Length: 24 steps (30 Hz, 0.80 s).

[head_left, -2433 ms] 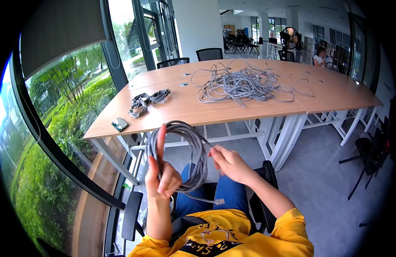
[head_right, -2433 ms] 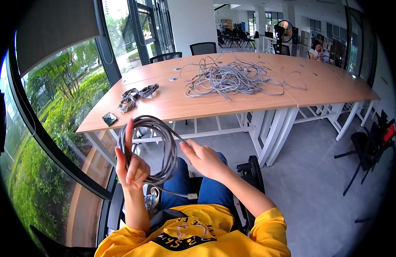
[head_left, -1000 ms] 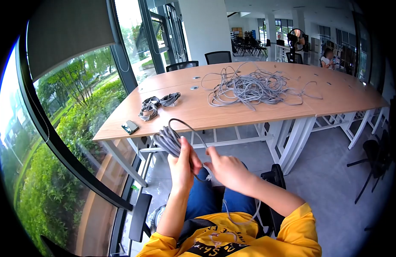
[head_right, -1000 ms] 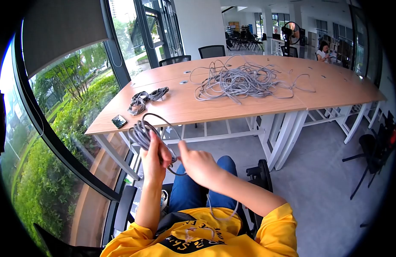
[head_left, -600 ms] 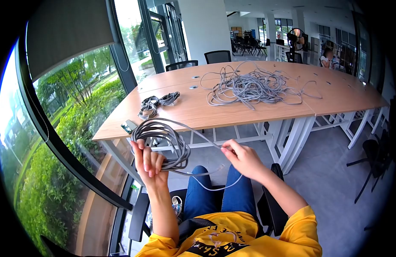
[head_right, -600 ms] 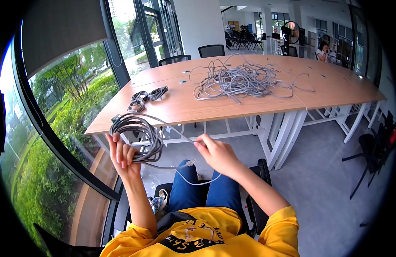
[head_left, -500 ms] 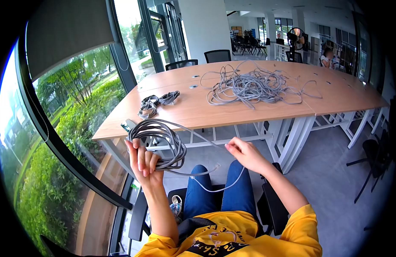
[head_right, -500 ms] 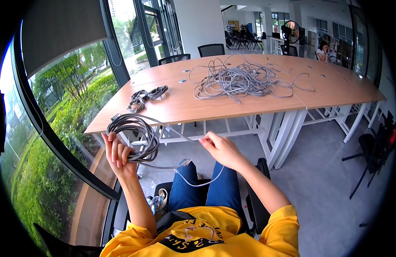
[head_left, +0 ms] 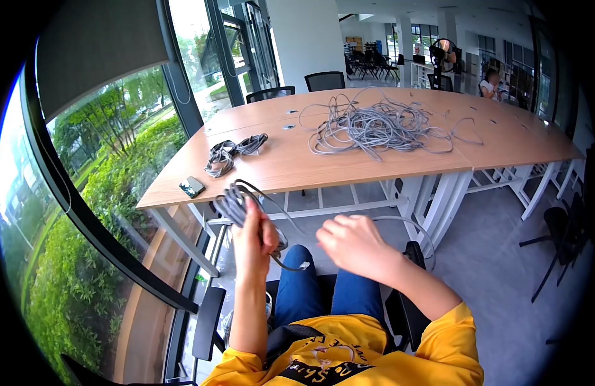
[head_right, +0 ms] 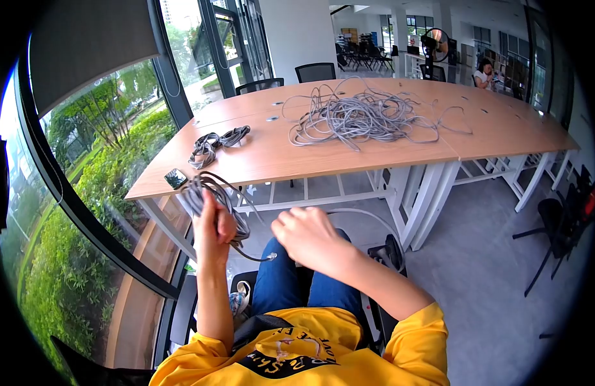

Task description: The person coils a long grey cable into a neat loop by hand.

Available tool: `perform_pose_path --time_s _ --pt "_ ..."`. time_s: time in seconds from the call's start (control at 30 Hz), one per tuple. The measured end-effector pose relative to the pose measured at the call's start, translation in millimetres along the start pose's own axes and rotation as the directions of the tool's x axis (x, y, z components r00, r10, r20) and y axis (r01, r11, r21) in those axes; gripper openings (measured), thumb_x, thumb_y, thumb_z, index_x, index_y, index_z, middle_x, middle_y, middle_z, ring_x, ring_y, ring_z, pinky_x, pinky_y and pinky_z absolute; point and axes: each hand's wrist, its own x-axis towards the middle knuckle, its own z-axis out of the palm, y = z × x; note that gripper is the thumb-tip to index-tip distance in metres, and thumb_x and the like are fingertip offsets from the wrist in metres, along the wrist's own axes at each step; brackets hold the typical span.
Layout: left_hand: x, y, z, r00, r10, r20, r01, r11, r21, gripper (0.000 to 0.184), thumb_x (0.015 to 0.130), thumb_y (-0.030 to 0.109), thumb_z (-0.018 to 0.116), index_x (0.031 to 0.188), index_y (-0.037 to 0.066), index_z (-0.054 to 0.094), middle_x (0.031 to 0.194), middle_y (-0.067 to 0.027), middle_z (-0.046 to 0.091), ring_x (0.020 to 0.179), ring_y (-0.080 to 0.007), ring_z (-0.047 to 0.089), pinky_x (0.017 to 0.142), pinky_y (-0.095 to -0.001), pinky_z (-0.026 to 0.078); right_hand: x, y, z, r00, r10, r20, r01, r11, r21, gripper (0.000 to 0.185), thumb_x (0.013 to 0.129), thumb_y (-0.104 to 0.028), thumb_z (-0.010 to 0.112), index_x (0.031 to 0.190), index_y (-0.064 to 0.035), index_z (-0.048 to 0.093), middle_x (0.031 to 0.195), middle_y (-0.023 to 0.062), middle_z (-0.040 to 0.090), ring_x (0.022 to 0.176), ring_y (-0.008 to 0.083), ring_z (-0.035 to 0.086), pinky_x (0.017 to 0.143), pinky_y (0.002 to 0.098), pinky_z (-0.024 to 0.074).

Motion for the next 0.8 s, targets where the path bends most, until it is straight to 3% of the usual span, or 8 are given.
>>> perform_pose_path --time_s 0.13,0.2,0.4,0.47,0.53,0.63,0.73,0.8 --pt "0.4 -16.8 10.8 0.993 -0.117 0.014 0.113 0.975 0.191 0.036 0.087 0.033 0.041 0.065 0.005 0.044 0.043 -0.0039 0.044 0.032 -0.0089 0.035 0.032 -0.0204 0.026 4.5 -8.5 -1.5 0.993 -0.105 0.050 0.100 0.990 0.096 0.011 0.060 -0.007 0.056 0.070 -0.0053 0.054 0.069 0.0051 0.054 0.068 0.0191 0.054 0.057 0.0299 0.0442" --pt "-2.2 -21.9 16.4 0.986 -0.154 0.064 0.144 0.980 0.139 0.038 0.088 0.031 0.039 0.061 0.005 0.042 0.054 -0.0097 0.053 0.044 -0.0122 0.049 0.041 -0.0206 0.041 3.1 -4.3 2.6 0.991 -0.111 0.071 0.101 0.987 0.127 0.012 0.060 -0.007 0.057 0.071 -0.0050 0.054 0.070 0.0050 0.054 0.071 0.0182 0.054 0.057 0.0297 0.0445" --pt "2.7 -27.6 17.0 0.970 -0.232 0.070 0.221 0.965 0.143 0.037 0.087 0.031 0.041 0.061 0.004 0.043 0.060 -0.0096 0.054 0.049 -0.0120 0.051 0.043 -0.0224 0.043 1.0 -5.3 -1.8 0.993 -0.100 0.059 0.083 0.967 0.243 0.009 0.060 -0.006 0.057 0.068 -0.0037 0.055 0.075 0.0060 0.052 0.073 0.0179 0.053 0.056 0.0284 0.0449" --pt "0.8 -30.3 17.3 0.922 -0.377 0.089 0.352 0.912 0.209 0.036 0.085 0.031 0.045 0.060 0.006 0.046 0.059 -0.0049 0.053 0.050 -0.0090 0.050 0.042 -0.0214 0.040 2.8 -6.5 -0.6 0.988 -0.148 -0.039 0.153 0.971 0.186 0.006 0.061 -0.008 0.057 0.061 -0.0034 0.053 0.075 0.0048 0.050 0.069 0.0172 0.052 0.055 0.0287 0.0441" --pt "0.4 -45.3 15.1 0.936 -0.336 0.103 0.298 0.915 0.272 0.030 0.084 0.031 0.049 0.063 0.009 0.051 0.056 0.0014 0.050 0.047 -0.0051 0.046 0.039 -0.0196 0.033 4.3 -6.9 -5.0 0.986 -0.164 0.029 0.159 0.977 0.142 0.008 0.061 -0.007 0.056 0.067 -0.0022 0.052 0.081 0.0064 0.050 0.071 0.0172 0.052 0.057 0.0279 0.0443" --pt "-0.4 -45.2 14.5 0.925 -0.329 0.192 0.285 0.932 0.223 0.031 0.084 0.031 0.048 0.065 0.006 0.052 0.055 -0.0003 0.050 0.044 -0.0072 0.047 0.037 -0.0203 0.035 7.4 -8.9 -5.3 0.993 -0.110 -0.034 0.113 0.987 0.112 0.019 0.064 -0.016 0.060 0.074 -0.0027 0.051 0.077 0.0064 0.051 0.067 0.0180 0.054 0.054 0.0294 0.0444" --pt "-2.7 -25.7 17.6 0.857 -0.482 0.183 0.401 0.846 0.350 0.036 0.085 0.032 0.045 0.065 0.002 0.050 0.050 -0.0072 0.051 0.034 -0.0133 0.048 0.031 -0.0220 0.037 6.7 4.3 -18.9 0.993 0.122 0.008 -0.118 0.938 0.327 0.039 0.066 -0.041 0.063 0.076 -0.0059 0.050 0.061 0.0064 0.055 0.047 0.0219 0.054 0.046 0.0330 0.0424" --pt "3.5 -18.6 3.4 0.853 -0.495 0.166 0.412 0.834 0.368 0.037 0.084 0.034 0.045 0.065 0.002 0.049 0.046 -0.0082 0.050 0.031 -0.0134 0.046 0.028 -0.0217 0.036 1.5 17.2 -35.3 0.947 0.219 0.237 -0.291 0.896 0.335 0.035 0.071 -0.040 0.059 0.073 -0.0065 0.049 0.052 0.0082 0.053 0.048 0.0230 0.054 0.045 0.0319 0.0398"
